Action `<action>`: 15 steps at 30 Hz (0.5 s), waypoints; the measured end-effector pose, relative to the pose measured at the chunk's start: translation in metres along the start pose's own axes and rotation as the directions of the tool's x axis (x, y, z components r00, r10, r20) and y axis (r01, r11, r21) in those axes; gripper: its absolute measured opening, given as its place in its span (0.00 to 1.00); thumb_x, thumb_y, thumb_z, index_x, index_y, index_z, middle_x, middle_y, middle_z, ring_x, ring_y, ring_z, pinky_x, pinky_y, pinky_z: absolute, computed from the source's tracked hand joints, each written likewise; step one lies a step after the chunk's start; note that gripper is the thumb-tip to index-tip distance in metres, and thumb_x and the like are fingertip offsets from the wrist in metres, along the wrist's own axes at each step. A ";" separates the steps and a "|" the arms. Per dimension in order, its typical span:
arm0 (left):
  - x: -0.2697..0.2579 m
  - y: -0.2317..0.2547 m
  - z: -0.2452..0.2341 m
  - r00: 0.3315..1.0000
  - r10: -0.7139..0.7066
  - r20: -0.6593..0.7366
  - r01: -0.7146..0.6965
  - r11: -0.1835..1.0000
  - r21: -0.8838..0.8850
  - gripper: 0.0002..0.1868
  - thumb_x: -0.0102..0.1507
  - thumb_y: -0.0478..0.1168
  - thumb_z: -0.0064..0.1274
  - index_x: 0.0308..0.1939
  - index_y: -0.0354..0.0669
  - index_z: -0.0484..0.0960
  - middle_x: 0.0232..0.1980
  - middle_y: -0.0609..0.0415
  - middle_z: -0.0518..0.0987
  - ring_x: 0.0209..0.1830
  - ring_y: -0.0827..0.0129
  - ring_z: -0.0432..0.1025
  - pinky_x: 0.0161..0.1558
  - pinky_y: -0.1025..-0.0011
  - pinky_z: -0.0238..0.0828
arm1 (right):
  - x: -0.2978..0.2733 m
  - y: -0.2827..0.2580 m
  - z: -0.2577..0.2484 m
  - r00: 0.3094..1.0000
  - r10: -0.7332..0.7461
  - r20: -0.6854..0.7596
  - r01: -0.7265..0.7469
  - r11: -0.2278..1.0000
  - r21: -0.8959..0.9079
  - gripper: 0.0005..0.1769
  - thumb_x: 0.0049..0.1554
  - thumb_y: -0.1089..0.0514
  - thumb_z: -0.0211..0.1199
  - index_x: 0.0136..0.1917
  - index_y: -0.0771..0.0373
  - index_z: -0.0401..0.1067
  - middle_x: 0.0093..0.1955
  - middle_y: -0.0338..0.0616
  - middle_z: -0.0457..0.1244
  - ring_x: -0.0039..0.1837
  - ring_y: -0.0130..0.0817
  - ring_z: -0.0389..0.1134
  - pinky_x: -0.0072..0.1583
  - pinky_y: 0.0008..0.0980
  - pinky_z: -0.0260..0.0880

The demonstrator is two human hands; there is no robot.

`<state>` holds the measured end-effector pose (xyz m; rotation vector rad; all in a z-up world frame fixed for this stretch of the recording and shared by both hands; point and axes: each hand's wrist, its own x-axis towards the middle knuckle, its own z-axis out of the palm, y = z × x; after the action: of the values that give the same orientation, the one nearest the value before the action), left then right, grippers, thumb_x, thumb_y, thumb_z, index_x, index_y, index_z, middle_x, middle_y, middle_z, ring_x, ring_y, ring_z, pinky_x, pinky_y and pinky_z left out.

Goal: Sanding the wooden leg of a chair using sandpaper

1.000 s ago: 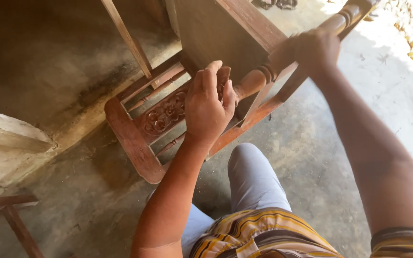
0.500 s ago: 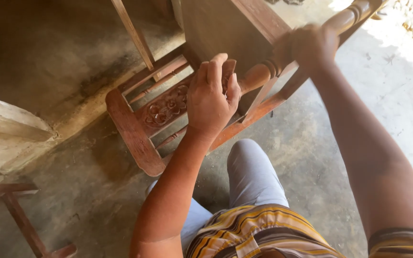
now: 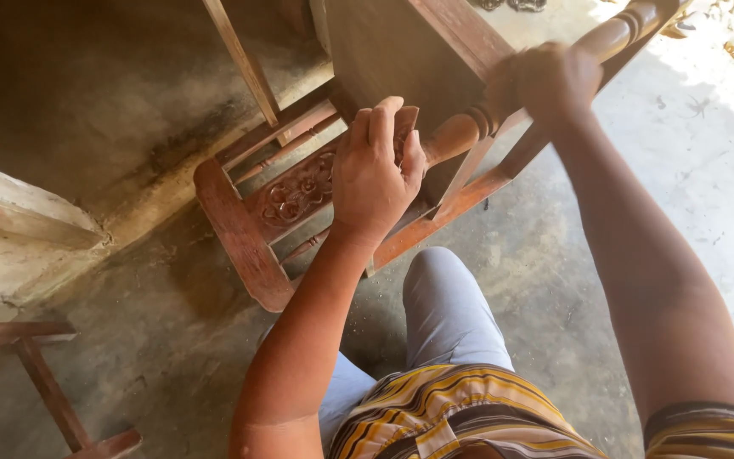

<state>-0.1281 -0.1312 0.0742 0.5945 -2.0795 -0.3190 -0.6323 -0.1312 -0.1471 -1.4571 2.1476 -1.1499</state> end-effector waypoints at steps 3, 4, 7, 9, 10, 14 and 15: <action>0.000 -0.001 0.000 1.000 0.009 0.001 -0.009 1.000 0.016 0.21 0.64 0.37 0.55 0.60 0.39 0.70 0.46 0.48 0.78 0.38 0.56 0.77 0.44 0.62 0.76 | -0.119 -0.266 -0.001 0.978 -0.207 0.002 0.128 0.596 -0.793 0.07 0.71 0.44 0.63 0.54 0.33 0.82 0.46 0.21 0.70 0.45 0.18 0.69 0.45 0.28 0.73; -0.001 0.000 0.001 1.000 0.002 0.006 -0.002 1.000 0.016 0.21 0.64 0.37 0.55 0.60 0.39 0.70 0.46 0.48 0.78 0.38 0.56 0.77 0.44 0.62 0.76 | -0.108 -0.250 -0.013 0.979 -0.202 0.009 0.130 0.597 -0.792 0.07 0.71 0.44 0.63 0.54 0.33 0.82 0.46 0.21 0.70 0.45 0.18 0.69 0.45 0.28 0.73; -0.002 0.001 -0.001 0.999 0.027 -0.031 -0.026 0.999 0.026 0.19 0.64 0.36 0.55 0.59 0.38 0.71 0.46 0.48 0.79 0.37 0.58 0.77 0.43 0.63 0.77 | -0.084 -0.228 -0.020 0.979 -0.198 -0.045 0.009 0.263 -0.965 0.16 0.62 0.51 0.63 0.57 0.26 0.83 0.43 0.26 0.74 0.33 0.32 0.71 0.32 0.34 0.72; 0.001 0.001 0.000 1.000 0.009 -0.015 -0.008 1.000 0.016 0.21 0.63 0.36 0.55 0.60 0.39 0.71 0.45 0.48 0.78 0.38 0.55 0.76 0.44 0.61 0.75 | -0.077 -0.248 0.002 0.961 0.277 -0.010 -0.081 0.244 -0.966 0.16 0.68 0.55 0.59 0.43 0.59 0.84 0.34 0.38 0.73 0.27 0.29 0.62 0.32 0.29 0.61; 0.003 0.000 0.000 1.000 0.009 -0.017 -0.009 1.000 0.013 0.21 0.63 0.36 0.55 0.60 0.39 0.71 0.45 0.48 0.78 0.38 0.55 0.76 0.44 0.61 0.75 | -0.057 -0.207 -0.004 0.961 0.276 -0.012 -0.082 0.242 -0.967 0.16 0.68 0.55 0.59 0.43 0.59 0.84 0.34 0.38 0.73 0.27 0.29 0.62 0.32 0.29 0.61; -0.001 0.001 0.000 1.000 0.016 -0.006 -0.016 1.000 0.014 0.21 0.64 0.35 0.54 0.60 0.39 0.69 0.44 0.48 0.77 0.35 0.56 0.75 0.40 0.61 0.76 | -0.023 -0.071 -0.016 0.963 0.251 0.102 0.116 -0.041 -0.992 0.13 0.64 0.59 0.53 0.56 0.66 0.74 0.53 0.51 0.69 0.51 0.33 0.66 0.54 0.23 0.69; 0.001 0.001 -0.001 1.000 0.022 -0.023 -0.022 1.000 0.006 0.21 0.64 0.35 0.54 0.60 0.39 0.69 0.44 0.48 0.77 0.34 0.57 0.76 0.38 0.62 0.76 | -0.016 -0.049 -0.022 0.997 0.002 -0.076 -0.076 0.104 -0.992 0.10 0.65 0.61 0.59 0.46 0.61 0.81 0.42 0.40 0.72 0.36 0.27 0.66 0.42 0.21 0.69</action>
<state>-0.1280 -0.1308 0.0759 0.5760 -2.0642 -0.2927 -0.6073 -0.1152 -0.0993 -1.6665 3.1333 0.7191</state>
